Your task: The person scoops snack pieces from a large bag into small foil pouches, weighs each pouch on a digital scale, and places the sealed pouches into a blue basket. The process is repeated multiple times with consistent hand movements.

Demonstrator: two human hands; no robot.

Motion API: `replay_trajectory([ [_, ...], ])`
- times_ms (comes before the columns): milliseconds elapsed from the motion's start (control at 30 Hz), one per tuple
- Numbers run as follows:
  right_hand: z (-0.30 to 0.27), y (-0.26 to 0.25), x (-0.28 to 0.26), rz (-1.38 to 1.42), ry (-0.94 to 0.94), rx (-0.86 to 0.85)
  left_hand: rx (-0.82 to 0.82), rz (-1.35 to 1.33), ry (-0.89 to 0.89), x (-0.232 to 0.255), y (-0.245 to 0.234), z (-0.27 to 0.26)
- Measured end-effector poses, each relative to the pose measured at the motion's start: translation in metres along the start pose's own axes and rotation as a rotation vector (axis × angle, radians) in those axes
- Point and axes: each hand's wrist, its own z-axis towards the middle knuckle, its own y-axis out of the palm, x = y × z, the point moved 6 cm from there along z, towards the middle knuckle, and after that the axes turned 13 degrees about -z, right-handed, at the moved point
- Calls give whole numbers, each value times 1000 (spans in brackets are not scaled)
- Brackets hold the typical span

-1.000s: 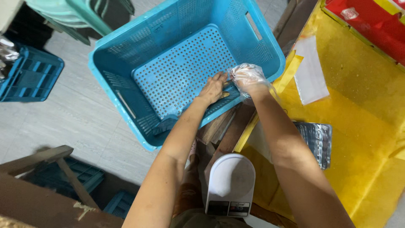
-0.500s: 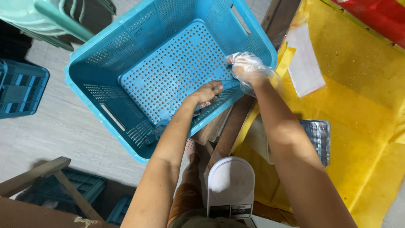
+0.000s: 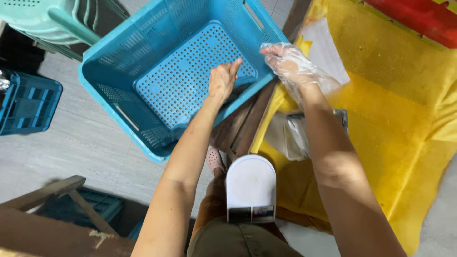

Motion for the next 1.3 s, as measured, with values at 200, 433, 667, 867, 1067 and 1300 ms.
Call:
replay_trajectory([
  [200,-120,-66,-7,153,-137,79,-171,-58,331,111,63,-111],
  [433,-198,-43,38,672,171,81,32,-249,-4,100,150,-196],
  [667,-221,-36,47,792,148,18,68,-150,-212,25,161,-203],
  [867,-226,-23,21,691,130,-150,-62,-864,-317,80,127,-242],
  [1067,-216,-23,-28,569,46,-72,129,-1022,-340,107,-12,-344],
  [1300,-265,59,-241,933,-286,-688,822,-961,-263,76,-113,-521],
])
